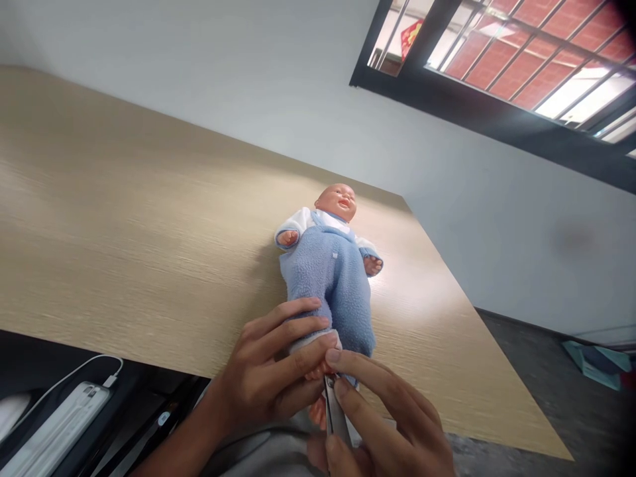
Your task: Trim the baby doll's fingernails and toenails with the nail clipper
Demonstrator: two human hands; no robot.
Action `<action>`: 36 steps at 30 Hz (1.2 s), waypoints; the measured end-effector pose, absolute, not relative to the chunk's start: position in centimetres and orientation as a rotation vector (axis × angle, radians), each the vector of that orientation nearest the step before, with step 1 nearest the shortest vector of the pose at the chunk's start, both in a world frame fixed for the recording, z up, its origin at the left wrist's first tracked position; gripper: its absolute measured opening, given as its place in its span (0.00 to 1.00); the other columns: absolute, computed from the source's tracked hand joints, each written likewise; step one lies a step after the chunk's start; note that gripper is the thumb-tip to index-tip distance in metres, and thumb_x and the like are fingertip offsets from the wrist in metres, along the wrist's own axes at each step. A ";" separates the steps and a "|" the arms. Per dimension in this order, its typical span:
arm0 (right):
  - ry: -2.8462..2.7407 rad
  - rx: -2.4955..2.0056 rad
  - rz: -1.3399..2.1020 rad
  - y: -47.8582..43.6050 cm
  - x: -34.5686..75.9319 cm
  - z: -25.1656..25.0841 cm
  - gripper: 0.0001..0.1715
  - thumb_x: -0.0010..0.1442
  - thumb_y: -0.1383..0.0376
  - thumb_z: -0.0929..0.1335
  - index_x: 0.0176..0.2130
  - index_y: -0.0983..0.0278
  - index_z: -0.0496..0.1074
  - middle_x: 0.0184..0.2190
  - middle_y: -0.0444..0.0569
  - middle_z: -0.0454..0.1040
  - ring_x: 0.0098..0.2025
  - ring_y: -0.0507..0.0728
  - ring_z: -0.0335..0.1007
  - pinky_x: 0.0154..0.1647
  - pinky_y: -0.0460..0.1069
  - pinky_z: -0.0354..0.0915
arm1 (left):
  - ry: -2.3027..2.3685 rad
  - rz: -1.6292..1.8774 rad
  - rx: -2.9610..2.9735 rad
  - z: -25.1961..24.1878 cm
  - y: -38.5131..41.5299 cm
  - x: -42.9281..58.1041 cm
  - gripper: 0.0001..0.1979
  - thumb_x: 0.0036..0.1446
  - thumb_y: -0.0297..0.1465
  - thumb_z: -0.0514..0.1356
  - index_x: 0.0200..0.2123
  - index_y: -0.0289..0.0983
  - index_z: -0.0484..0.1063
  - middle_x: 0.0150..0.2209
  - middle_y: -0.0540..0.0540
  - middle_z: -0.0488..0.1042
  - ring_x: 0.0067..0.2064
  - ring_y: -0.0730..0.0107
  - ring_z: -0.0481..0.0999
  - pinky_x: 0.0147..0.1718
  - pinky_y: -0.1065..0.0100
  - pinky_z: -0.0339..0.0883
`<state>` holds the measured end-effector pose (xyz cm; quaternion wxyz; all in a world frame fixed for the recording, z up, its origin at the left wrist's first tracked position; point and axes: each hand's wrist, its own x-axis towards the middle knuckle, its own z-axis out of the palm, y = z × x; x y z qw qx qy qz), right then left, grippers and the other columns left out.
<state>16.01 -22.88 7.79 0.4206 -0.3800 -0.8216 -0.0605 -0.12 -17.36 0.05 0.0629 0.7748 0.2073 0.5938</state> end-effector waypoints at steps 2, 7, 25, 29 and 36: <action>-2.041 -0.979 -0.164 -23.0 16.2 7.4 0.17 0.53 0.70 0.68 0.44 0.61 0.75 0.41 0.53 0.82 0.34 0.63 0.83 0.30 0.55 0.82 | 0.628 1.792 2.341 0.2 -17.4 -0.1 0.14 0.64 0.28 0.60 0.51 0.30 0.74 0.49 0.35 0.78 0.60 0.50 0.73 0.54 0.51 0.76; -2.027 -0.788 -0.063 -23.6 18.0 5.0 0.18 0.57 0.66 0.74 0.46 0.51 0.72 0.43 0.43 0.82 0.43 0.64 0.82 0.38 0.59 0.82 | 0.640 1.778 2.308 0.5 -17.3 -0.1 0.14 0.62 0.29 0.62 0.51 0.33 0.74 0.48 0.38 0.79 0.59 0.52 0.75 0.54 0.52 0.77; -2.047 -0.870 -0.047 -23.4 17.4 6.3 0.15 0.53 0.77 0.69 0.33 0.57 0.68 0.42 0.44 0.79 0.42 0.60 0.83 0.35 0.53 0.82 | 0.581 1.821 2.270 0.2 -17.1 0.0 0.14 0.60 0.26 0.62 0.49 0.31 0.75 0.49 0.37 0.78 0.58 0.51 0.74 0.54 0.51 0.76; -1.998 -0.940 -0.104 -23.5 17.3 5.5 0.12 0.55 0.73 0.68 0.40 0.60 0.73 0.47 0.51 0.79 0.40 0.59 0.82 0.34 0.52 0.82 | 0.554 1.828 2.279 0.3 -17.1 0.0 0.13 0.61 0.26 0.62 0.49 0.29 0.76 0.48 0.35 0.78 0.58 0.51 0.74 0.54 0.51 0.76; -2.086 -1.004 -0.134 -23.6 17.1 5.8 0.12 0.61 0.68 0.66 0.46 0.64 0.73 0.44 0.53 0.80 0.40 0.57 0.83 0.38 0.49 0.81 | 0.566 1.808 2.281 0.3 -17.1 -0.1 0.13 0.61 0.26 0.62 0.48 0.29 0.76 0.48 0.35 0.78 0.58 0.51 0.74 0.54 0.52 0.76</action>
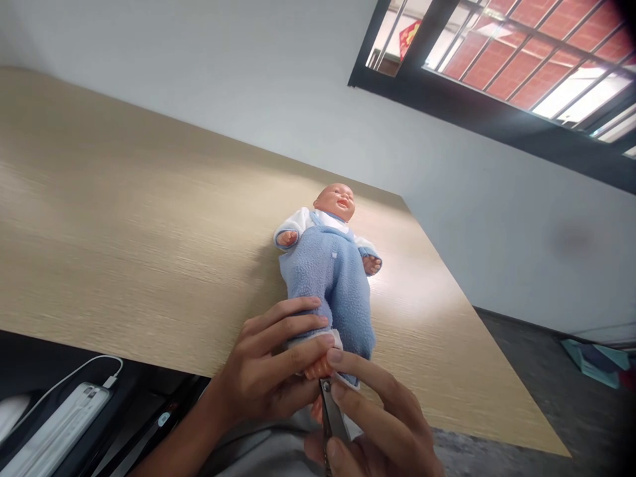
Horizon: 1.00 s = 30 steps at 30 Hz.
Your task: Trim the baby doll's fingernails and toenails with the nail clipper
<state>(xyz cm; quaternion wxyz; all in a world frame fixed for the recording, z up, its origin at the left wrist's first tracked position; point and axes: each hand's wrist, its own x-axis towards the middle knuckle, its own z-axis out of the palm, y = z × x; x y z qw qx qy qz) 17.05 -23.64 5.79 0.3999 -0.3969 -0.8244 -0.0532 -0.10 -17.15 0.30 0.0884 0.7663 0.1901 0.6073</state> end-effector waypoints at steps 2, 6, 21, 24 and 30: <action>-2.100 -0.991 -0.176 -23.4 16.8 6.2 0.11 0.60 0.70 0.65 0.43 0.64 0.73 0.43 0.53 0.81 0.40 0.56 0.83 0.40 0.47 0.81 | 0.566 1.809 2.284 0.3 -17.2 -0.1 0.13 0.61 0.27 0.62 0.49 0.30 0.76 0.48 0.36 0.78 0.58 0.51 0.74 0.54 0.51 0.76; -2.147 -0.892 -0.255 -22.7 16.2 7.3 0.12 0.54 0.74 0.63 0.37 0.65 0.73 0.35 0.48 0.83 0.34 0.51 0.83 0.40 0.41 0.78 | 0.576 1.826 2.271 0.3 -17.2 0.0 0.13 0.60 0.24 0.63 0.48 0.30 0.76 0.47 0.37 0.79 0.57 0.53 0.75 0.55 0.52 0.75; -2.138 -0.782 -0.083 -23.3 17.9 6.1 0.14 0.56 0.75 0.70 0.35 0.57 0.67 0.42 0.42 0.80 0.45 0.58 0.83 0.41 0.50 0.81 | 0.572 1.822 2.255 0.6 -17.0 -0.1 0.14 0.58 0.26 0.66 0.48 0.30 0.76 0.47 0.37 0.79 0.57 0.53 0.75 0.55 0.54 0.76; -2.161 -0.804 -0.098 -23.4 18.2 6.3 0.14 0.56 0.75 0.71 0.34 0.57 0.68 0.38 0.41 0.80 0.45 0.59 0.82 0.41 0.51 0.81 | 0.573 1.816 2.251 0.6 -16.9 0.0 0.15 0.58 0.26 0.66 0.49 0.31 0.75 0.47 0.37 0.79 0.58 0.53 0.75 0.55 0.53 0.76; -2.126 -0.797 -0.135 -23.0 17.7 6.3 0.13 0.57 0.75 0.71 0.31 0.57 0.70 0.33 0.38 0.81 0.45 0.57 0.83 0.38 0.48 0.81 | 0.570 1.836 2.241 0.7 -17.0 0.0 0.14 0.59 0.30 0.65 0.48 0.31 0.75 0.46 0.37 0.80 0.56 0.52 0.77 0.53 0.53 0.77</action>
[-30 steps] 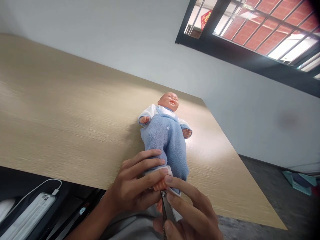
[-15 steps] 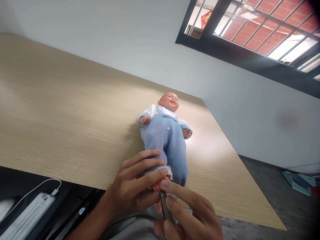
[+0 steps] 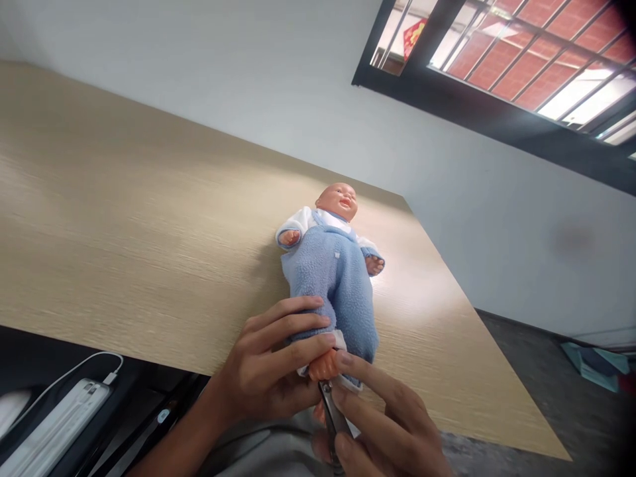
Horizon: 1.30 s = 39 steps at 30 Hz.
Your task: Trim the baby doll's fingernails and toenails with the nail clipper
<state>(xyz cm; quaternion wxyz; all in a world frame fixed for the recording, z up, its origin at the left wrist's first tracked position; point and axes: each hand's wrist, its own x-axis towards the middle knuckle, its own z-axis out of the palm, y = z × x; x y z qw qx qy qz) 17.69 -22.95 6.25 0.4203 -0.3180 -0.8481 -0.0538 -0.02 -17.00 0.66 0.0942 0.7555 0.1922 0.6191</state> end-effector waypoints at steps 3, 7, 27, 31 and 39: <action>-2.074 -0.802 -0.117 -23.0 17.6 5.8 0.12 0.58 0.74 0.71 0.31 0.56 0.70 0.33 0.38 0.81 0.46 0.57 0.82 0.37 0.48 0.81 | 0.571 1.834 2.249 0.7 -17.1 -0.1 0.14 0.59 0.30 0.66 0.48 0.31 0.76 0.46 0.36 0.80 0.56 0.52 0.76 0.54 0.53 0.77; -2.059 -0.810 -0.078 -23.0 17.5 5.7 0.13 0.57 0.75 0.70 0.32 0.56 0.70 0.31 0.38 0.80 0.44 0.57 0.83 0.35 0.48 0.81 | 0.582 1.824 2.258 0.6 -17.0 -0.1 0.14 0.59 0.28 0.65 0.48 0.32 0.76 0.46 0.37 0.80 0.57 0.52 0.76 0.53 0.53 0.77; -2.025 -1.057 -0.219 -24.2 16.2 5.5 0.11 0.61 0.70 0.65 0.43 0.63 0.74 0.44 0.54 0.80 0.37 0.58 0.83 0.30 0.47 0.81 | 0.567 1.801 2.293 0.2 -16.9 -0.3 0.14 0.62 0.28 0.63 0.51 0.31 0.75 0.49 0.36 0.78 0.59 0.50 0.74 0.54 0.50 0.76; -1.993 -1.129 -0.303 -24.6 15.5 5.3 0.09 0.60 0.68 0.65 0.39 0.61 0.74 0.41 0.52 0.81 0.32 0.58 0.83 0.27 0.49 0.81 | 0.568 1.791 2.292 0.0 -16.9 -0.4 0.15 0.62 0.29 0.63 0.52 0.32 0.75 0.50 0.36 0.78 0.59 0.50 0.74 0.54 0.50 0.76; -2.062 -1.030 -0.255 -24.4 16.3 4.6 0.12 0.58 0.68 0.69 0.44 0.63 0.75 0.46 0.56 0.81 0.34 0.60 0.84 0.29 0.50 0.82 | 0.563 1.779 2.305 0.2 -16.9 -0.4 0.15 0.63 0.30 0.62 0.52 0.32 0.74 0.50 0.36 0.77 0.60 0.50 0.73 0.55 0.50 0.75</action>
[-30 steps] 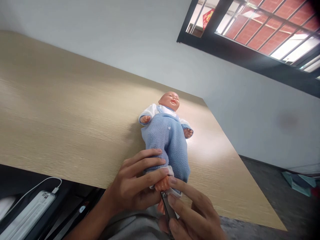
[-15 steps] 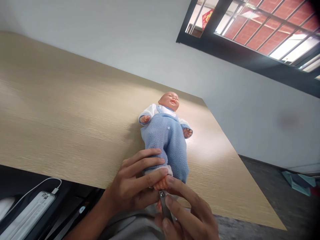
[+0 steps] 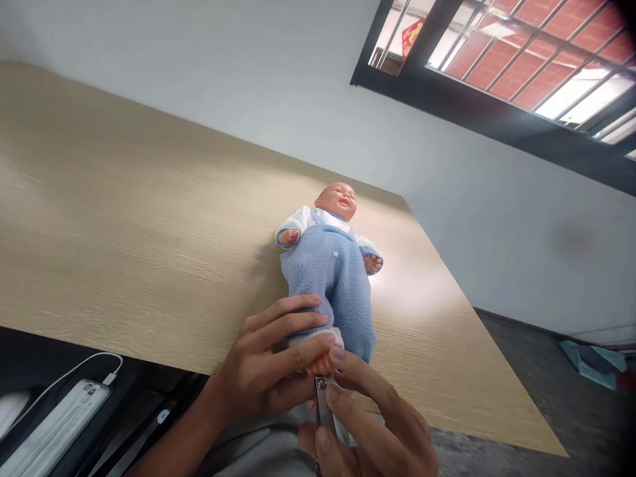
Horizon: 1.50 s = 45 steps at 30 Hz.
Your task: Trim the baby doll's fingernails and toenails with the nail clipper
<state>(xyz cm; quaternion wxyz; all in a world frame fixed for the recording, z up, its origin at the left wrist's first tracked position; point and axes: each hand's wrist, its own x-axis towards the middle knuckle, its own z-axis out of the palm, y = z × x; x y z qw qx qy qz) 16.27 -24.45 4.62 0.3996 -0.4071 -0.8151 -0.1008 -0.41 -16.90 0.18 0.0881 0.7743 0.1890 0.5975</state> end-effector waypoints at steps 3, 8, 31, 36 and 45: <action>-2.125 -1.016 -0.268 -24.5 17.3 4.7 0.14 0.59 0.68 0.69 0.46 0.62 0.75 0.49 0.55 0.80 0.34 0.59 0.83 0.29 0.49 0.82 | 0.570 1.782 2.301 0.2 -16.9 -0.4 0.15 0.63 0.31 0.63 0.52 0.33 0.74 0.50 0.37 0.77 0.59 0.51 0.73 0.54 0.51 0.76; -2.158 -0.919 -0.132 -24.1 17.9 5.9 0.16 0.56 0.74 0.71 0.40 0.54 0.73 0.37 0.42 0.82 0.36 0.58 0.84 0.33 0.49 0.82 | 0.585 1.775 2.310 0.3 -17.0 -0.4 0.13 0.63 0.29 0.62 0.51 0.33 0.75 0.49 0.37 0.78 0.59 0.51 0.74 0.54 0.52 0.76; -2.106 -0.850 -0.182 -23.4 17.4 5.0 0.10 0.58 0.73 0.69 0.33 0.58 0.74 0.36 0.42 0.81 0.45 0.57 0.82 0.38 0.48 0.81 | 0.571 1.765 2.315 0.0 -16.9 -0.4 0.15 0.64 0.31 0.62 0.52 0.33 0.74 0.50 0.37 0.77 0.60 0.50 0.72 0.55 0.51 0.75; -2.069 -0.932 -0.196 -23.7 17.3 4.4 0.08 0.60 0.67 0.69 0.41 0.62 0.76 0.49 0.54 0.80 0.41 0.58 0.83 0.36 0.47 0.80 | 0.575 1.747 2.303 0.0 -17.0 -0.5 0.15 0.64 0.31 0.62 0.52 0.33 0.74 0.50 0.37 0.77 0.60 0.50 0.73 0.55 0.51 0.75; -2.136 -0.901 0.003 -23.2 17.4 7.9 0.02 0.63 0.66 0.70 0.38 0.60 0.76 0.36 0.45 0.84 0.36 0.55 0.84 0.36 0.46 0.80 | 0.624 1.715 2.286 0.4 -17.2 -0.4 0.15 0.60 0.26 0.65 0.50 0.34 0.75 0.50 0.39 0.78 0.60 0.52 0.73 0.55 0.53 0.76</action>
